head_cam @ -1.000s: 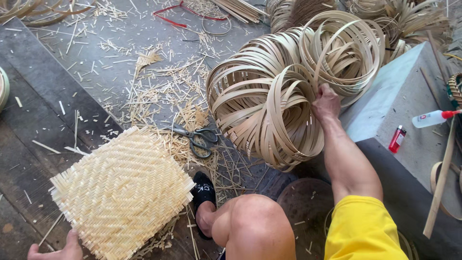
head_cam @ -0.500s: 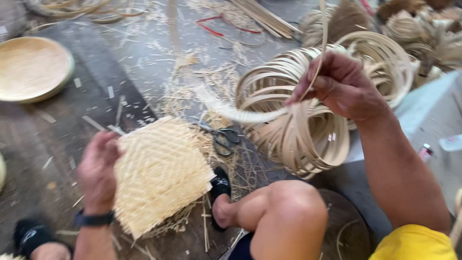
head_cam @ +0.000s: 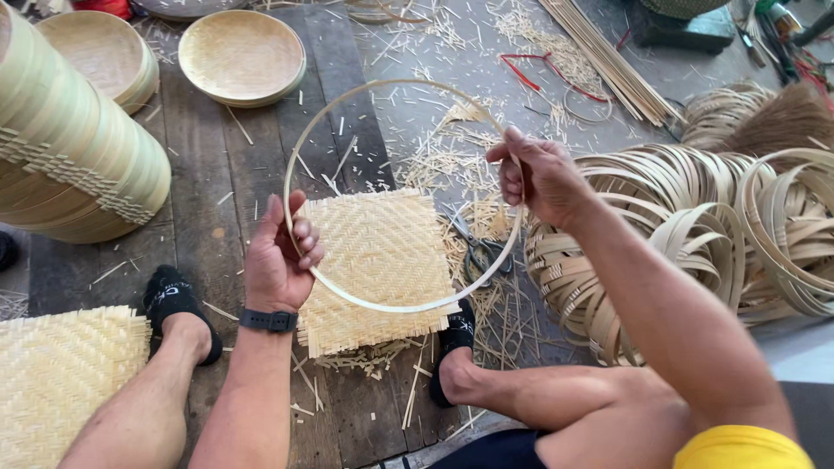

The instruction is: The person assembles round bamboo trays by placing a circular bamboo frame over a square woven mat, pressing it down, and trimming the excess mat with shears. The finished trays are stacked nearby.

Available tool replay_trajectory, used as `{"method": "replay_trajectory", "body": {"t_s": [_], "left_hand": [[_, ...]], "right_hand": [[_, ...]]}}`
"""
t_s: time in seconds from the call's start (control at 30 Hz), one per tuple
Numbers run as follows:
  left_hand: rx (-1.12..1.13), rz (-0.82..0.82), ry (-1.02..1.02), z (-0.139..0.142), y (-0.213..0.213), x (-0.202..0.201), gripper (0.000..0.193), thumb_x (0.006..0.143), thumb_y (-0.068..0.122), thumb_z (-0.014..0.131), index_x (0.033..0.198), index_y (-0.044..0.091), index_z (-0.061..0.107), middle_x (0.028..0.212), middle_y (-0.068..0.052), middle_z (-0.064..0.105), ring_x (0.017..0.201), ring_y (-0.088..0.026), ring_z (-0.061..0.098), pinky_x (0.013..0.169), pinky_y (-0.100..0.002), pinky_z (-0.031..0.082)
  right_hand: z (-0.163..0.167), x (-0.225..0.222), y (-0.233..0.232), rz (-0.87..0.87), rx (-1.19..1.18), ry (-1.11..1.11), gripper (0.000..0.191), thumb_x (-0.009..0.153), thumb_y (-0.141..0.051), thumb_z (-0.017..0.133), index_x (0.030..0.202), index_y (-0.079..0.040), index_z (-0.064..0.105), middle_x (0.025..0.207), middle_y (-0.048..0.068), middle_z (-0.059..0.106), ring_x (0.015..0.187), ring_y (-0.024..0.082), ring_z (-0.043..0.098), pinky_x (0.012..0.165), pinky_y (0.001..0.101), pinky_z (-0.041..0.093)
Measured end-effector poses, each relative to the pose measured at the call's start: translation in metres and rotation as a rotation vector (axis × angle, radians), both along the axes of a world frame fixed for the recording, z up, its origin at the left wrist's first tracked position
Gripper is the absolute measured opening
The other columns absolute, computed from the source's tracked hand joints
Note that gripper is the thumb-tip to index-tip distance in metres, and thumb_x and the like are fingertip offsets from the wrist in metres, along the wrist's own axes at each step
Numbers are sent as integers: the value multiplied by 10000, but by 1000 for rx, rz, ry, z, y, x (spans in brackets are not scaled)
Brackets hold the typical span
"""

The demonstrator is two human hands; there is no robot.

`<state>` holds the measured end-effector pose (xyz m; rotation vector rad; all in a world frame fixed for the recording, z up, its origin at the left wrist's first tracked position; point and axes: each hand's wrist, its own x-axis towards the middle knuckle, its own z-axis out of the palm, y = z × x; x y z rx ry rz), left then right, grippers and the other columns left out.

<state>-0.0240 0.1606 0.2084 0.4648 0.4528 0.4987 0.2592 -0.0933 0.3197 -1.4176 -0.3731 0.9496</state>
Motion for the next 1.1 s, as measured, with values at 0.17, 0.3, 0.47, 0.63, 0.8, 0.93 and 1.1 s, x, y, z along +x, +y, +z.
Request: {"method": "replay_trajectory", "body": {"t_s": [0.17, 0.3, 0.47, 0.63, 0.8, 0.93, 1.1], "left_hand": [[-46, 15, -38, -15, 7, -12, 363, 1039, 381, 653, 918, 41, 683, 580, 39, 469, 491, -67, 424, 388, -218, 318], [-98, -10, -37, -21, 16, -21, 362, 1041, 361, 643, 849, 55, 653, 557, 31, 451, 448, -71, 394, 360, -221, 294], [-21, 14, 98, -14, 16, -24, 353, 1009, 344, 648, 842, 34, 658, 544, 36, 439, 441, -57, 393, 353, -200, 292], [-35, -71, 148, -5, 16, -25, 335, 1005, 317, 676, 833, 31, 649, 531, 39, 435, 418, -50, 379, 333, -193, 285], [-22, -78, 80, -10, 18, -27, 355, 1001, 350, 648, 860, 26, 682, 538, 35, 471, 438, -58, 424, 367, -201, 331], [344, 133, -62, -5, -18, -13, 320, 1048, 361, 647, 952, 64, 717, 653, 18, 578, 511, -63, 507, 440, -222, 418], [1434, 105, 163, 27, -82, 24, 327, 996, 443, 663, 1022, 132, 762, 979, -66, 772, 835, -150, 696, 696, -307, 571]], "right_hand": [[-34, -7, 33, -95, 145, 52, 423, 1019, -439, 655, 799, -84, 591, 546, -69, 361, 427, 57, 341, 352, 238, 273], [-41, -10, 36, -149, 143, 49, 454, 996, -443, 671, 706, -119, 539, 531, -80, 360, 401, 50, 323, 319, 239, 232], [-37, -14, 37, -16, 9, 92, 425, 956, -455, 668, 728, -98, 637, 509, -63, 403, 388, 75, 344, 335, 249, 262], [-46, -10, 33, -99, -94, 57, 494, 961, -451, 711, 633, -156, 489, 491, -81, 369, 392, 60, 308, 325, 236, 225], [-55, 1, 25, -17, -118, -13, 531, 990, -511, 682, 724, -59, 597, 519, -31, 438, 405, 93, 363, 356, 239, 307], [-55, -33, 37, -50, -65, -1002, 468, 1086, -407, 575, 1287, 15, 598, 1056, 23, 652, 936, 137, 628, 693, 275, 583], [-64, -97, 66, -135, 339, -76, 364, 1024, -333, 593, 1129, -5, 711, 721, 39, 640, 616, 127, 623, 599, 303, 617]]}}
